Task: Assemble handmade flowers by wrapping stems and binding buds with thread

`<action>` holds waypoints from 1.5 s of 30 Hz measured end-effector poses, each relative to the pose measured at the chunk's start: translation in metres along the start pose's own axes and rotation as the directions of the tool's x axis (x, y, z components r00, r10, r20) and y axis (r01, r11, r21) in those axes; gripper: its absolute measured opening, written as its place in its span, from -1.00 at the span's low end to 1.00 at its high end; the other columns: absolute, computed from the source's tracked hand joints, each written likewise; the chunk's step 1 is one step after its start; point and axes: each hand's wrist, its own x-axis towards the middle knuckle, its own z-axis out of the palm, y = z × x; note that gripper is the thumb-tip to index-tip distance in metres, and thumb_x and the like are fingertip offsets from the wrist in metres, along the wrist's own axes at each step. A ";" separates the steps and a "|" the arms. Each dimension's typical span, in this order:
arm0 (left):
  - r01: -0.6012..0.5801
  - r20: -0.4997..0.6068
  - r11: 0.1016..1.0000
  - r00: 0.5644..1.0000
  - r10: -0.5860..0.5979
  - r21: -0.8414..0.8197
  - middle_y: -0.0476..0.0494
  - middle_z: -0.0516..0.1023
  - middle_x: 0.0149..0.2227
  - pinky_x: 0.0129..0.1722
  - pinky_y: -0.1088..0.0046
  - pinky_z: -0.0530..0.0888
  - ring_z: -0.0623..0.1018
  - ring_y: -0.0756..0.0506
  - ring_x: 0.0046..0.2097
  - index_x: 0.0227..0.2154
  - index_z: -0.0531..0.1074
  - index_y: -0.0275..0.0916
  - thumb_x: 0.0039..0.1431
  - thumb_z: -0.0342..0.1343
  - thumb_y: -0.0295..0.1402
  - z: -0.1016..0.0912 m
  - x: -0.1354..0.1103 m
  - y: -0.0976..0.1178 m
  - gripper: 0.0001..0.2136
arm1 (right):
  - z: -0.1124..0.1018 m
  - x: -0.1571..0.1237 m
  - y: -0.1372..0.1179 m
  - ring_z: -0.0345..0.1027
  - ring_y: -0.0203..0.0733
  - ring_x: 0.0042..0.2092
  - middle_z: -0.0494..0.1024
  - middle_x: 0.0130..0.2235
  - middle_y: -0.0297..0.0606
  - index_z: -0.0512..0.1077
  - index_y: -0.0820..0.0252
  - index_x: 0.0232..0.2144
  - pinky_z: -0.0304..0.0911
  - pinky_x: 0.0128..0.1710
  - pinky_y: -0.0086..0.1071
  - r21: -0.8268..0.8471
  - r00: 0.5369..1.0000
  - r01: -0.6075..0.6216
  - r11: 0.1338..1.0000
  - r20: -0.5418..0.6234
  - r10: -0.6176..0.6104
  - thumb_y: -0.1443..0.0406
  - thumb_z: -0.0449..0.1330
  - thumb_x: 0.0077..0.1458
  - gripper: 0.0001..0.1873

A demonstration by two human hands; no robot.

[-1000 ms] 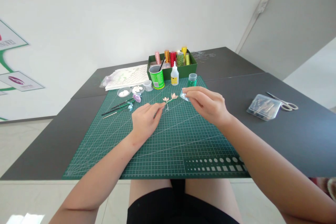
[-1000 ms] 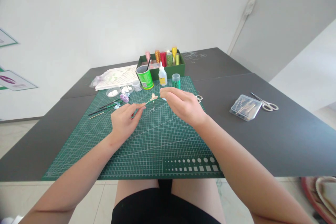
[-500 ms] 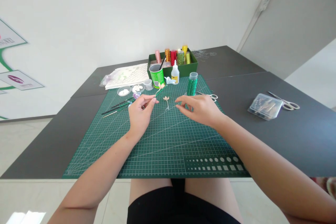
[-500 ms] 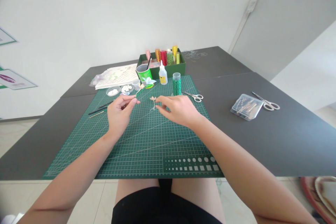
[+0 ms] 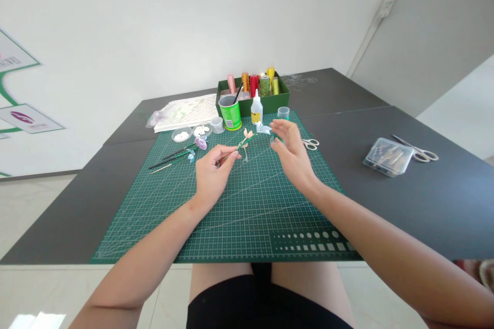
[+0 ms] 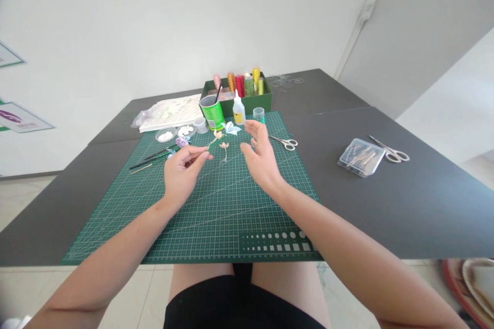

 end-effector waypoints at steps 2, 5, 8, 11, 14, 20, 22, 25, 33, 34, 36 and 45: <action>-0.013 0.003 1.000 1.000 0.012 0.025 -0.05 0.69 -0.39 -0.42 0.50 0.44 0.62 -0.03 -0.40 -0.26 0.60 -0.20 0.23 0.21 -0.32 0.000 -0.001 0.000 -0.89 | 0.003 -0.001 0.001 0.18 -0.05 0.33 0.34 0.28 -0.17 0.22 -0.02 0.17 0.06 0.32 0.02 0.128 0.968 -0.124 0.984 0.234 0.092 0.34 0.12 0.10 -0.44; -0.049 0.017 0.992 0.999 0.047 0.115 -0.04 0.70 -0.33 -0.36 0.47 0.46 0.63 -0.04 -0.36 -0.22 0.61 -0.16 0.25 0.19 -0.30 -0.003 -0.001 -0.002 -0.87 | 0.004 -0.003 -0.004 0.39 -0.07 0.19 0.59 0.05 -0.15 0.28 0.06 0.18 0.17 0.26 0.00 0.191 0.834 -0.277 0.942 0.535 0.137 0.27 0.17 0.15 -0.47; -0.073 0.057 0.955 0.997 0.059 0.287 0.00 0.71 -0.32 -0.34 0.45 0.44 0.61 -0.05 -0.38 -0.21 0.61 -0.11 0.25 0.19 -0.31 -0.009 0.005 -0.008 -0.87 | -0.004 0.000 -0.013 0.50 -0.25 -0.40 0.54 -0.52 -0.42 0.41 0.18 0.06 0.42 -0.10 -0.19 0.135 0.653 -0.410 0.902 0.734 0.187 0.18 0.16 0.26 -0.64; -0.070 0.119 0.917 0.993 0.025 0.392 0.03 0.70 -0.36 -0.39 0.45 0.40 0.59 -0.06 -0.42 -0.25 0.61 -0.10 0.24 0.18 -0.34 -0.015 0.013 -0.013 -0.89 | -0.023 0.012 -0.021 -0.08 -0.46 -0.68 0.10 -0.70 -0.63 0.49 0.22 -0.23 0.10 -0.60 -0.49 0.120 0.659 -0.450 0.885 0.713 0.239 0.09 0.19 0.26 -0.71; -0.141 0.305 0.914 0.952 0.020 0.380 0.07 0.69 -0.38 -0.44 0.48 0.36 0.57 -0.04 -0.44 -0.30 0.61 -0.08 0.22 0.19 -0.35 -0.018 0.016 -0.013 -0.90 | -0.042 0.025 -0.024 -0.21 -0.48 -0.62 0.02 -0.66 -0.59 0.48 0.24 -0.39 -0.25 -0.64 -0.48 0.186 0.788 -0.379 0.906 0.579 0.211 0.05 0.29 0.17 -0.65; -0.323 0.592 0.924 0.792 0.145 0.207 0.07 0.68 -0.37 -0.43 0.52 0.33 0.54 0.02 -0.43 -0.31 0.62 -0.07 0.27 0.19 -0.32 -0.016 0.003 0.005 -0.89 | -0.050 0.035 -0.007 -0.22 -0.46 -0.59 -0.01 -0.67 -0.57 0.60 0.27 -0.36 -0.29 -0.60 -0.43 0.262 0.875 -0.328 0.908 0.447 0.187 0.11 0.35 0.10 -0.71; -0.360 0.605 0.922 0.770 0.206 0.145 0.05 0.67 -0.38 -0.42 0.53 0.34 0.53 0.03 -0.44 -0.28 0.63 -0.08 0.29 0.18 -0.30 -0.016 -0.001 0.009 -0.88 | -0.046 0.034 -0.001 -0.27 -0.45 -0.60 -0.06 -0.66 -0.59 0.60 0.24 -0.32 -0.28 -0.61 -0.43 0.326 0.847 -0.403 0.855 0.487 0.213 0.13 0.34 0.11 -0.74; -0.374 0.579 0.922 0.776 0.249 0.105 0.02 0.65 -0.43 -0.43 0.53 0.34 0.48 0.04 -0.49 -0.27 0.63 -0.11 0.32 0.15 -0.24 -0.015 -0.004 0.012 -0.83 | -0.038 0.030 0.004 -0.32 -0.43 -0.60 -0.09 -0.64 -0.61 0.59 0.21 -0.20 -0.29 -0.64 -0.44 0.360 0.798 -0.492 0.793 0.550 0.246 0.14 0.29 0.15 -0.73; -0.413 0.409 0.907 0.843 0.349 0.079 0.00 0.57 -0.54 -0.46 0.52 0.37 0.43 0.04 -0.55 -0.29 0.64 -0.16 0.30 0.18 -0.19 -0.015 -0.006 0.012 -0.80 | -0.021 0.022 0.018 -0.21 -0.44 -0.60 0.01 -0.65 -0.59 0.60 0.30 -0.06 -0.25 -0.62 -0.44 0.133 0.791 -0.461 0.877 0.509 0.339 0.03 0.30 0.11 -0.50; -0.408 0.376 0.909 0.858 0.350 0.086 -0.02 0.60 -0.52 -0.46 0.51 0.38 0.43 0.04 -0.55 -0.29 0.65 -0.16 0.31 0.17 -0.19 -0.015 -0.006 0.012 -0.79 | -0.019 0.021 0.019 -0.16 -0.44 -0.60 0.09 -0.66 -0.56 0.61 0.31 -0.08 -0.22 -0.62 -0.44 0.073 0.799 -0.421 0.904 0.502 0.332 0.03 0.31 0.10 -0.50; -0.379 0.297 0.918 0.896 0.331 0.120 -0.04 0.64 -0.47 -0.46 0.51 0.39 0.44 0.04 -0.54 -0.30 0.65 -0.16 0.30 0.17 -0.19 -0.016 -0.006 0.012 -0.79 | -0.015 0.019 0.019 -0.03 -0.41 -0.58 0.30 -0.61 -0.45 0.64 0.29 -0.13 -0.11 -0.60 -0.43 -0.042 0.818 -0.311 0.949 0.496 0.290 0.06 0.31 0.09 -0.56; -0.152 0.023 0.977 0.988 0.151 0.149 -0.05 0.68 -0.40 -0.49 0.52 0.41 0.54 0.02 -0.49 -0.26 0.61 -0.20 0.25 0.19 -0.30 -0.016 0.007 -0.002 -0.86 | -0.019 0.018 0.009 0.50 -0.15 -0.26 0.71 -0.23 -0.21 0.69 0.16 -0.21 0.35 -0.27 -0.30 -0.215 0.721 -0.083 0.973 0.662 0.207 0.12 0.27 0.16 -0.70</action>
